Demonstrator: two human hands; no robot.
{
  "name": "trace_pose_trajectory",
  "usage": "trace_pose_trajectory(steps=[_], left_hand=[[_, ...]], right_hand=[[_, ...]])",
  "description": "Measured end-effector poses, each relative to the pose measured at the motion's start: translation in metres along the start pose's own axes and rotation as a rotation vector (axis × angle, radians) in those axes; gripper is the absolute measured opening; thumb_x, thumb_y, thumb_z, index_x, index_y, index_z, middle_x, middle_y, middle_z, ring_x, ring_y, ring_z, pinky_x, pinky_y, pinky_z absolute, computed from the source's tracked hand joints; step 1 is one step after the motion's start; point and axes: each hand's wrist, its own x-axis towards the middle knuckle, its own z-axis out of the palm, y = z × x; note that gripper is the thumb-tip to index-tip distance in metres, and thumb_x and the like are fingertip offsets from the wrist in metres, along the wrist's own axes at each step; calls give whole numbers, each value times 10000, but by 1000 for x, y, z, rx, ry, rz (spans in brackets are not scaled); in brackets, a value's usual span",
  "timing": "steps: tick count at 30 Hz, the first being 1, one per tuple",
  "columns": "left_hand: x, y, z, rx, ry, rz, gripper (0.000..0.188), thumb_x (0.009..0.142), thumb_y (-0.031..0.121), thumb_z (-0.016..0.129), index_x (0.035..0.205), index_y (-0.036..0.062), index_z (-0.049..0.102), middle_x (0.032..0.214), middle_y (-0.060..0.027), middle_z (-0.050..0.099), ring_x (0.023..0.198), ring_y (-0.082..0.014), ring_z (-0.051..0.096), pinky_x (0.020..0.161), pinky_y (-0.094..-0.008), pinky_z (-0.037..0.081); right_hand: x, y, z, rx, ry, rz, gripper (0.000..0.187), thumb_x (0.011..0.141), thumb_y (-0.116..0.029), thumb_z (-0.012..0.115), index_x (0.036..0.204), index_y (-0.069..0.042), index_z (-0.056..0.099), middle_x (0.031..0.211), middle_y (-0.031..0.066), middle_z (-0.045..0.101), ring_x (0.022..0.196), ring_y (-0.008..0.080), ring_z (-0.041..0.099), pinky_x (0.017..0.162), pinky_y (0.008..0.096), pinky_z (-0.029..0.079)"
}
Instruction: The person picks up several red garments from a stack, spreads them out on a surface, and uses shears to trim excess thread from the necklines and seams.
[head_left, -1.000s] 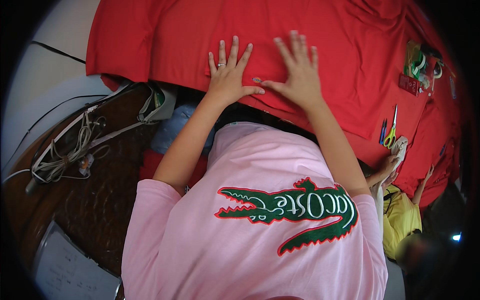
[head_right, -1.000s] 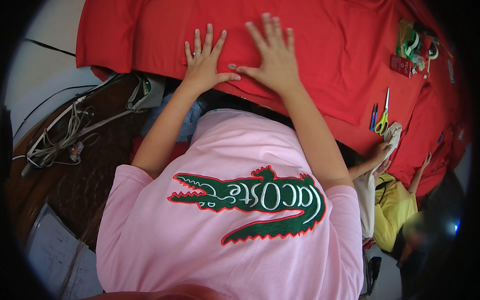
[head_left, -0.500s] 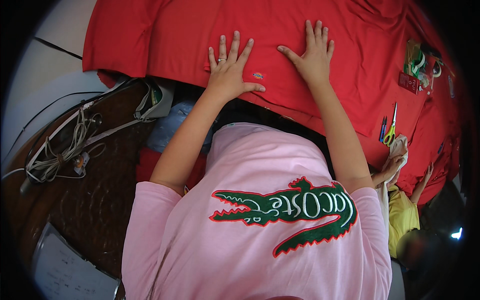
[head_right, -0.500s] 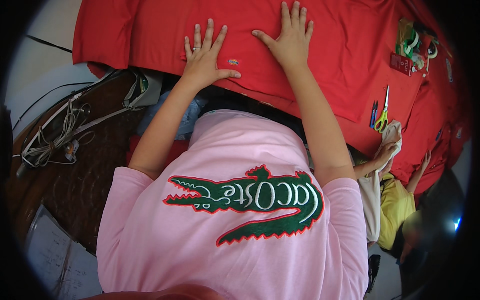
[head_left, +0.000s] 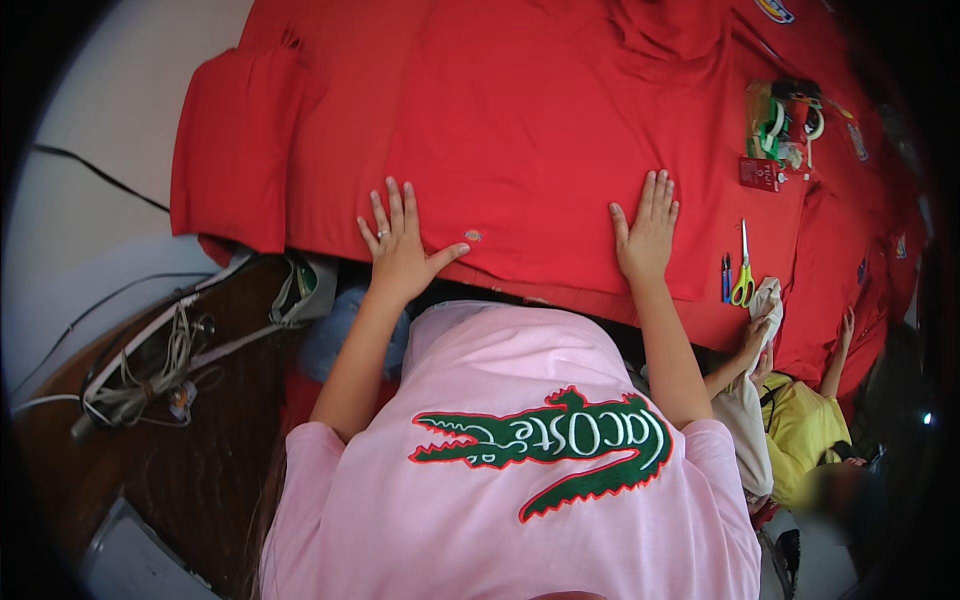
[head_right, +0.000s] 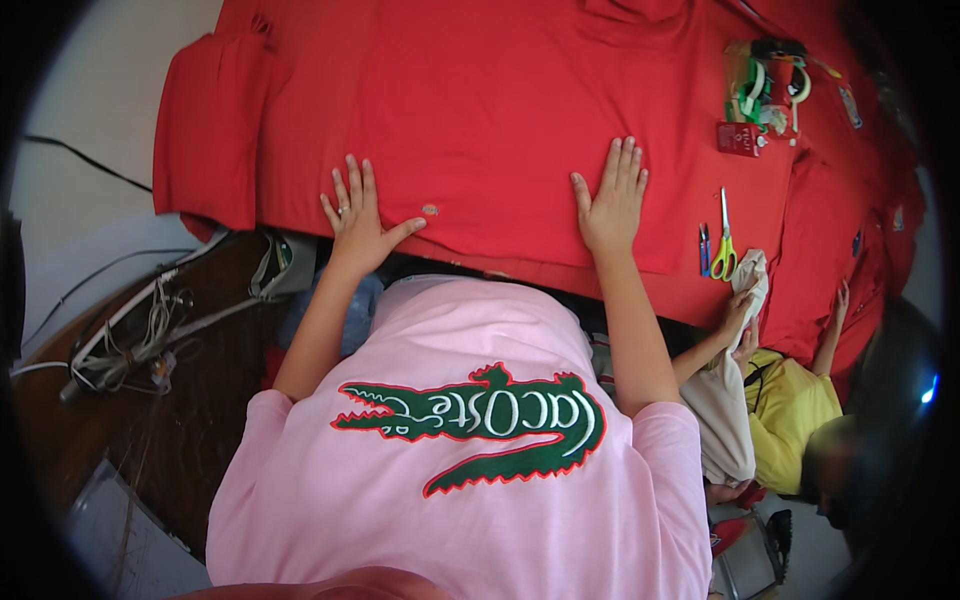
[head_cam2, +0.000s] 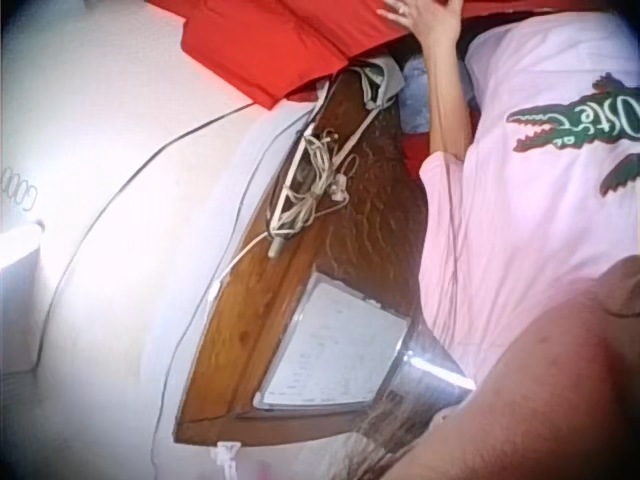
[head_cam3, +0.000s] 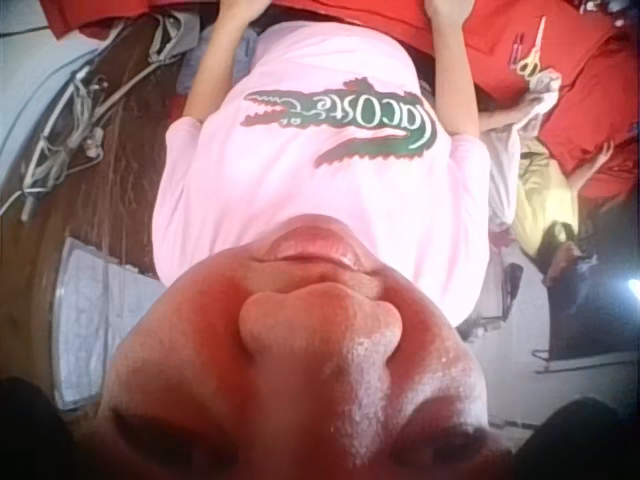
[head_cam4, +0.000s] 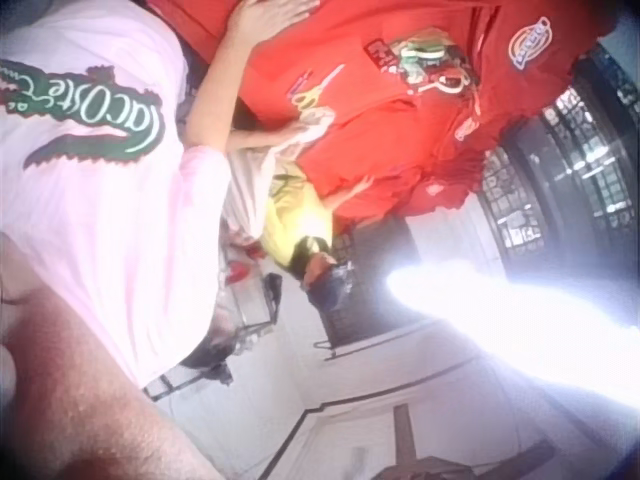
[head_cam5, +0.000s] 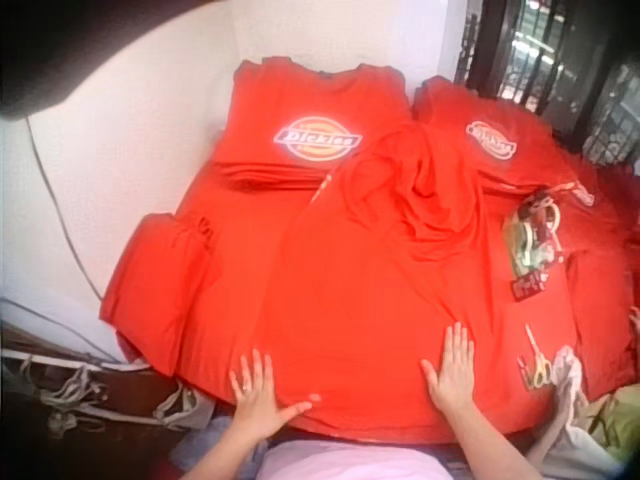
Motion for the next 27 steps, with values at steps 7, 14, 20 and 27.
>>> trace_pose_trajectory(steps=[7,14,20,27], left_hand=[[115,83,3,-101,159,548,767,1039,418,543,1649,39,275,1748,-130,202,1619,-348,150,1271,-635,87],[251,93,-37,140,403,458,676,1040,418,514,1649,184,336,1732,-11,276,1602,-301,228,1290,-591,133],[297,67,-55,127,457,362,664,1063,467,464,1663,229,307,1736,32,265,1614,-274,195,1308,-542,127],[299,70,-57,115,465,359,711,1024,442,516,1656,184,319,1730,16,283,1607,-286,215,1301,-558,145]], right_hand=[[82,-104,32,384,-170,-362,634,1028,-175,518,1617,-25,337,1684,190,331,1583,334,274,1300,493,195],[198,-88,53,83,-5,-326,615,1082,-309,452,1629,-56,327,1689,148,339,1573,302,298,1278,486,260],[251,-30,50,21,40,-173,632,1093,-376,449,1641,-90,318,1677,97,375,1519,289,385,1266,492,282],[260,-24,48,11,34,-152,637,1096,-396,442,1645,-102,308,1669,71,393,1445,270,468,1243,499,321]])
